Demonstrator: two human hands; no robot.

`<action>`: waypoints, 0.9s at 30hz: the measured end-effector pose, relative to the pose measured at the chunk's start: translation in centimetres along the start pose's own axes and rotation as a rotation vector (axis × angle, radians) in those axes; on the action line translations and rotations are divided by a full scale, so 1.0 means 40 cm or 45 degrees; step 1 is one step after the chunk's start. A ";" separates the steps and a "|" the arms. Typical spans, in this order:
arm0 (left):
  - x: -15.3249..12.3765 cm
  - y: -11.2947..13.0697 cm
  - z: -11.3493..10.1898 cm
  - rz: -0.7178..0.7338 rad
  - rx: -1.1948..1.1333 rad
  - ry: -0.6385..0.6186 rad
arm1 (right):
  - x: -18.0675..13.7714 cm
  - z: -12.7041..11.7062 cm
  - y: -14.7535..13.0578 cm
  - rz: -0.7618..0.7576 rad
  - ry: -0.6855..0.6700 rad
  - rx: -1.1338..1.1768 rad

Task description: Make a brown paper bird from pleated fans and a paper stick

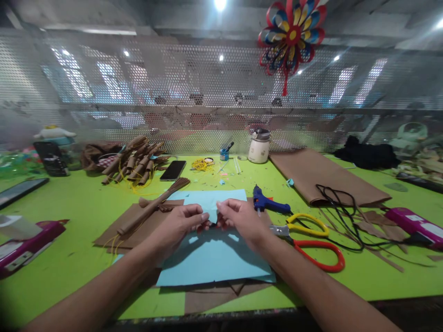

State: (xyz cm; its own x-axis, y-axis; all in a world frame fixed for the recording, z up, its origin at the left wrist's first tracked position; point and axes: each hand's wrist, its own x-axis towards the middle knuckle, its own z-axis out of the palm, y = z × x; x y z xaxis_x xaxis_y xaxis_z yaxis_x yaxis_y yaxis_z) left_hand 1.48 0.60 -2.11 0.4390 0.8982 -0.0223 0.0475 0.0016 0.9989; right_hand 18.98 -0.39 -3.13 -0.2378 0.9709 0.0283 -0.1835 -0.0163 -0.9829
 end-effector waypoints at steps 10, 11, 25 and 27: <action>-0.003 -0.004 -0.002 -0.053 -0.330 -0.145 | -0.007 0.004 -0.009 -0.057 -0.041 0.120; -0.004 -0.001 -0.002 -0.054 -0.400 -0.190 | -0.008 0.002 -0.012 -0.060 -0.066 0.185; -0.025 -0.002 0.011 -0.255 -0.584 -0.589 | -0.033 0.006 -0.027 -0.256 -0.266 -0.122; -0.021 -0.002 0.011 -0.245 -0.498 -0.545 | -0.030 0.005 -0.029 -0.229 -0.244 -0.095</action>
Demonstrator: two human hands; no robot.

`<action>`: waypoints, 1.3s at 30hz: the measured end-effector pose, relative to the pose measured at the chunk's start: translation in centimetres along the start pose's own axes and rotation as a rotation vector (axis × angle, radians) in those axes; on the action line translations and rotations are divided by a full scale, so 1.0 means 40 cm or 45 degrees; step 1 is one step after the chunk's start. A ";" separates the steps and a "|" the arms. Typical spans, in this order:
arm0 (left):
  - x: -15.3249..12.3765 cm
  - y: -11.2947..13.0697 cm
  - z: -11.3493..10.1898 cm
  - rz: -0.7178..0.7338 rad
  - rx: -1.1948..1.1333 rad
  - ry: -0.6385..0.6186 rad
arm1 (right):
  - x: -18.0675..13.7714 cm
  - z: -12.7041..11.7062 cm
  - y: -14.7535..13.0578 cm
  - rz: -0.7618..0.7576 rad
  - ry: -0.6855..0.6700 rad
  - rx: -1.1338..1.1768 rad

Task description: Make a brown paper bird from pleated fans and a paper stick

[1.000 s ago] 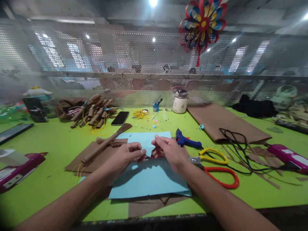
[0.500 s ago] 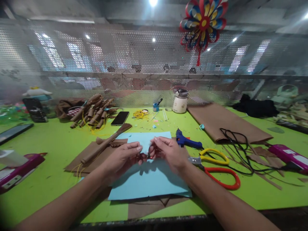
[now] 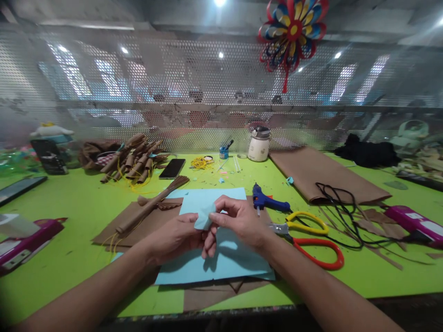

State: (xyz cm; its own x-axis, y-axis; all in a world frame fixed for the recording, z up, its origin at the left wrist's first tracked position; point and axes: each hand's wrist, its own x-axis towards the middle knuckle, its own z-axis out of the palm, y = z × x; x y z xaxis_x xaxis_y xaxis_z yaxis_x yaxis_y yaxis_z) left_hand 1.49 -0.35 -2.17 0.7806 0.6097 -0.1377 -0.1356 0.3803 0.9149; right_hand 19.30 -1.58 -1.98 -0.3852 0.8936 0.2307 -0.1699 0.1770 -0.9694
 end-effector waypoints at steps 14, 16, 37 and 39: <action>0.004 0.017 -0.028 0.275 0.297 0.413 | 0.016 -0.013 0.024 0.215 0.158 -0.114; 0.009 0.014 -0.030 0.299 0.386 0.473 | 0.015 -0.013 0.025 0.234 0.180 -0.103; 0.013 0.012 -0.008 0.247 0.382 0.458 | 0.008 -0.012 0.031 0.230 0.210 -0.201; 0.008 0.030 -0.022 0.345 0.343 0.560 | 0.011 -0.021 0.031 0.181 0.295 -0.246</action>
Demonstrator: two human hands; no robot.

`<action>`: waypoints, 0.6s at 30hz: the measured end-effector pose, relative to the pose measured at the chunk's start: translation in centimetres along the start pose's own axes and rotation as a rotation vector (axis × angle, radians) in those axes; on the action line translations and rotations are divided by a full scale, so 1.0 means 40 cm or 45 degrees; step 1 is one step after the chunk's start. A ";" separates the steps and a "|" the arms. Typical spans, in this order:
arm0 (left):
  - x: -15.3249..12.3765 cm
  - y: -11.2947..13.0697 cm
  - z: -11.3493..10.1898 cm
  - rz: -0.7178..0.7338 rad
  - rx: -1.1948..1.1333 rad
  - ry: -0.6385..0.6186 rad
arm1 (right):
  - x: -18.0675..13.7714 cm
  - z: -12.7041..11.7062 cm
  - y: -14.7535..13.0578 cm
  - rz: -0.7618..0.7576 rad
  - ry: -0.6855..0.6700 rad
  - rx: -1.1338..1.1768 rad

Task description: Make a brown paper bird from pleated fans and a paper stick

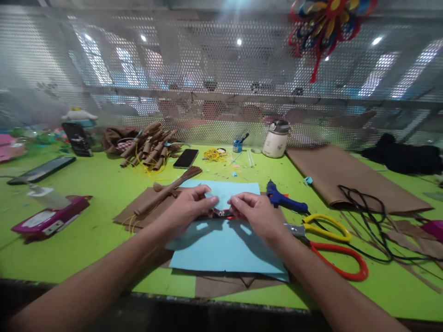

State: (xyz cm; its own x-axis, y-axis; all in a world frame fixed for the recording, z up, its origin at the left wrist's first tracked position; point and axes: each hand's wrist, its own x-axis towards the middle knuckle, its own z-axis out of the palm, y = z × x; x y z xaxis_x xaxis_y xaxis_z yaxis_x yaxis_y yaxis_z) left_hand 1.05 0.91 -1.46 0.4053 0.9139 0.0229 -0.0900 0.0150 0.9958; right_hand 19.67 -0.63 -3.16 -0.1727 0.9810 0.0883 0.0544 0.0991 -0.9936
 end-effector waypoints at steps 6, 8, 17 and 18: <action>0.024 0.044 -0.052 0.321 -0.161 0.493 | 0.011 -0.022 -0.001 -0.189 0.224 -0.164; 0.029 0.043 -0.055 0.355 -0.196 0.531 | 0.013 -0.025 0.001 -0.215 0.232 -0.284; 0.043 0.059 -0.083 0.545 -0.255 0.809 | 0.010 -0.019 0.010 -0.562 -0.141 -1.368; 0.043 0.068 -0.095 0.593 -0.279 0.855 | 0.008 -0.018 0.010 -0.541 -0.189 -1.458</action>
State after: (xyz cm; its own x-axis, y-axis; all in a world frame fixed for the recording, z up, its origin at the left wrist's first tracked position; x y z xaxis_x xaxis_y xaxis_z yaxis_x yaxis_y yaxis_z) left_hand -1.95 4.05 0.97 -0.3368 0.8924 0.3003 -0.3163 -0.4076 0.8566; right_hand 20.34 -0.17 -3.47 -0.4932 0.8141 0.3066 0.7850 0.5684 -0.2464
